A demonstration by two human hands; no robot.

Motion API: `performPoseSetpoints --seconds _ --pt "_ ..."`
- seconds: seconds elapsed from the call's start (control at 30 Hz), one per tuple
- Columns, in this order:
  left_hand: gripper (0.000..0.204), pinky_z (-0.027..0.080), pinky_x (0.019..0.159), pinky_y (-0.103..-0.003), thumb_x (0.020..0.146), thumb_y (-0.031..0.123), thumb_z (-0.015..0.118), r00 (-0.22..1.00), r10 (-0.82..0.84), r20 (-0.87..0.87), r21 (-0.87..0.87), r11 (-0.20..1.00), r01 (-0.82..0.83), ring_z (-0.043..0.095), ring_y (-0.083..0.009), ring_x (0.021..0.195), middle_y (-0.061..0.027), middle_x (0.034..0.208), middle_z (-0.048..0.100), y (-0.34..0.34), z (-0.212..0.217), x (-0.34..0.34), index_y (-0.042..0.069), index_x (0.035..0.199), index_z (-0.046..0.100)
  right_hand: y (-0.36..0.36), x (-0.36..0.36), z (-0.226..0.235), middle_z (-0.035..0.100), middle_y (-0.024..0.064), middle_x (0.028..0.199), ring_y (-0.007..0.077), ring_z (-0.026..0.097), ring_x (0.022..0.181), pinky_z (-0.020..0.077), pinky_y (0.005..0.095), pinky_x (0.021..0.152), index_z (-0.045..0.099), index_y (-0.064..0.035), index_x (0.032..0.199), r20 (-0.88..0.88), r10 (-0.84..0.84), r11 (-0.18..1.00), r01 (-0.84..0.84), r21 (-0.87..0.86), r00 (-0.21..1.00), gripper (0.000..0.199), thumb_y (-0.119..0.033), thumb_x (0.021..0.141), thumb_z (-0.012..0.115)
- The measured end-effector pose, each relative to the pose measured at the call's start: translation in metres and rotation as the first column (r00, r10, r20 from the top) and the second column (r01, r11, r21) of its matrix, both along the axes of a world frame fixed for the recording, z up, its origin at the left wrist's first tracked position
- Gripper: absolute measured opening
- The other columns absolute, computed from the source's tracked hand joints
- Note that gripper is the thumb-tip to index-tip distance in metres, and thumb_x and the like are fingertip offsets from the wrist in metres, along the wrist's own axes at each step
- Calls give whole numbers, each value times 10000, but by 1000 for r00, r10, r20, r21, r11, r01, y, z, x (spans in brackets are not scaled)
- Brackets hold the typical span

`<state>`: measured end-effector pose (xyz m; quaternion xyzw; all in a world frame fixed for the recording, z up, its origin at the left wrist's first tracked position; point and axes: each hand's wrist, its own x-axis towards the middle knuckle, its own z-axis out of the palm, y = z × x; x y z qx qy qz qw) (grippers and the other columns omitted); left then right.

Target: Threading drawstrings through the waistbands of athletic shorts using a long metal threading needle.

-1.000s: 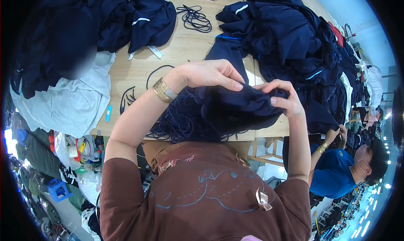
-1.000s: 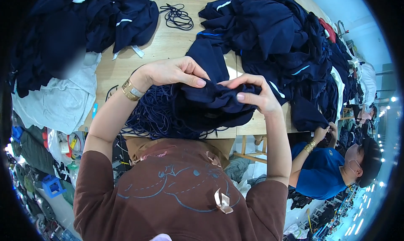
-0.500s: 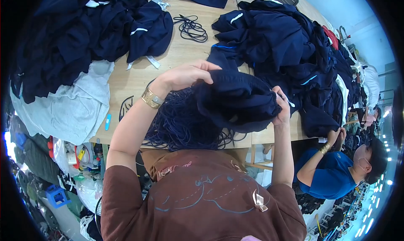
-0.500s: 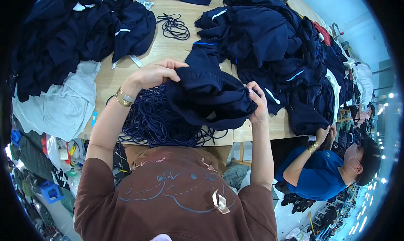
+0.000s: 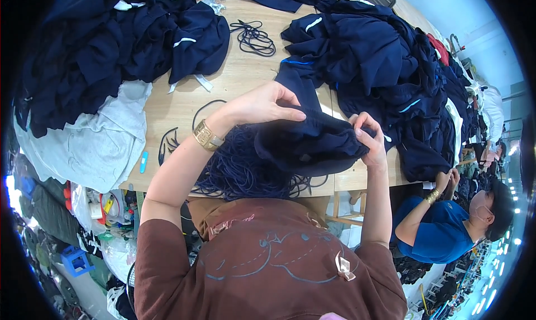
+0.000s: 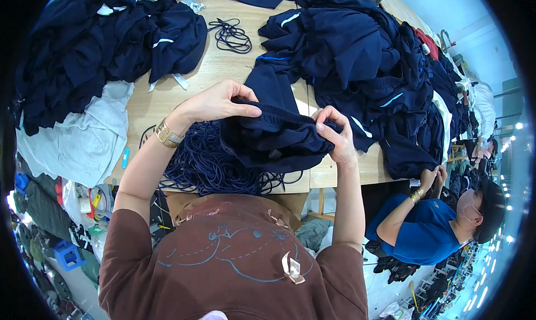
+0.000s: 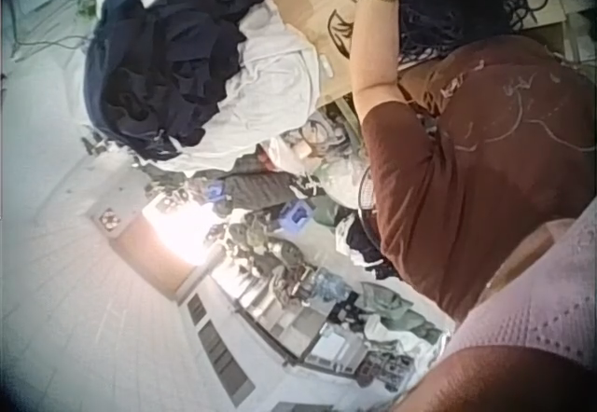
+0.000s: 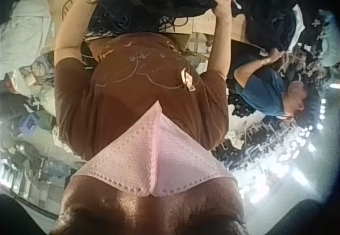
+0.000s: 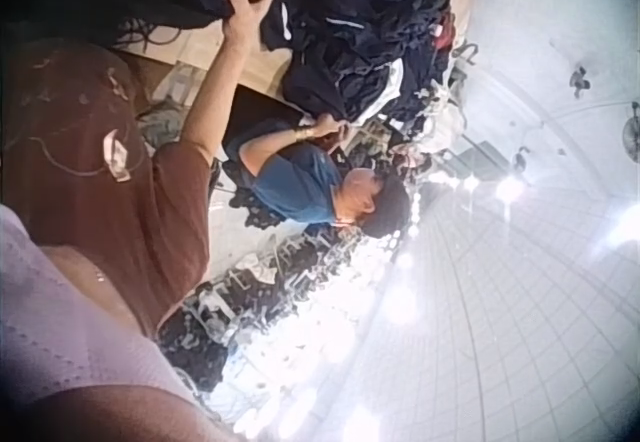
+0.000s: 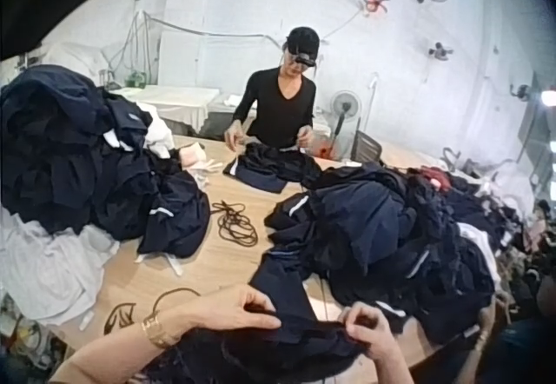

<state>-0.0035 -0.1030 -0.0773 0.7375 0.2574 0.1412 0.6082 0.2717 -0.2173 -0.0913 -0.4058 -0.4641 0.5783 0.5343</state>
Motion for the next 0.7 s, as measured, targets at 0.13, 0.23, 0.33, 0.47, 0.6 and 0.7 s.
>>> performPoseSetpoints --seconds 0.13,0.23,0.33,0.47,0.6,0.7 --pt "280 427 693 -225 803 278 730 1000 -17 -4 -69 997 17 524 -55 711 2 751 629 -4 1 11 9 864 683 3 -3 8 578 36 809 114 508 763 384 233 729 563 -56 771 195 46 999 -51 21 980 175 -155 740 706" --pt "234 398 653 -198 800 260 739 999 -27 31 -164 986 32 499 -26 682 34 715 612 -2 -6 16 33 819 687 5 -3 9 575 28 806 115 501 761 380 232 730 564 -61 777 232 67 996 -79 43 970 181 -167 749 707" --pt "245 403 699 -212 776 270 754 998 -37 59 -260 964 52 526 -53 718 10 748 638 0 -7 17 34 810 699 3 -2 2 572 35 805 118 505 764 384 233 735 556 -64 775 152 71 997 -75 22 986 195 -169 731 715" --pt "283 390 794 -239 730 309 781 998 -42 40 -334 941 53 548 -89 803 -16 784 657 1 -8 18 43 799 714 3 -4 -7 573 46 809 126 513 766 391 237 743 549 -68 777 35 88 996 -87 -35 995 210 -163 705 721" --pt "301 381 819 -251 705 327 797 999 -46 -6 -334 942 41 551 -103 828 -26 794 659 1 -4 19 45 775 715 0 -6 -9 574 57 815 134 521 768 401 238 743 546 -71 782 8 98 993 -97 -62 995 234 -182 683 726" --pt "299 373 830 -249 689 333 806 997 -73 -26 -345 937 60 552 -109 839 -28 803 664 1 -2 21 56 759 717 -1 -6 -13 574 62 821 136 524 771 405 236 743 543 -73 783 -18 102 993 -103 -62 995 254 -207 676 731"
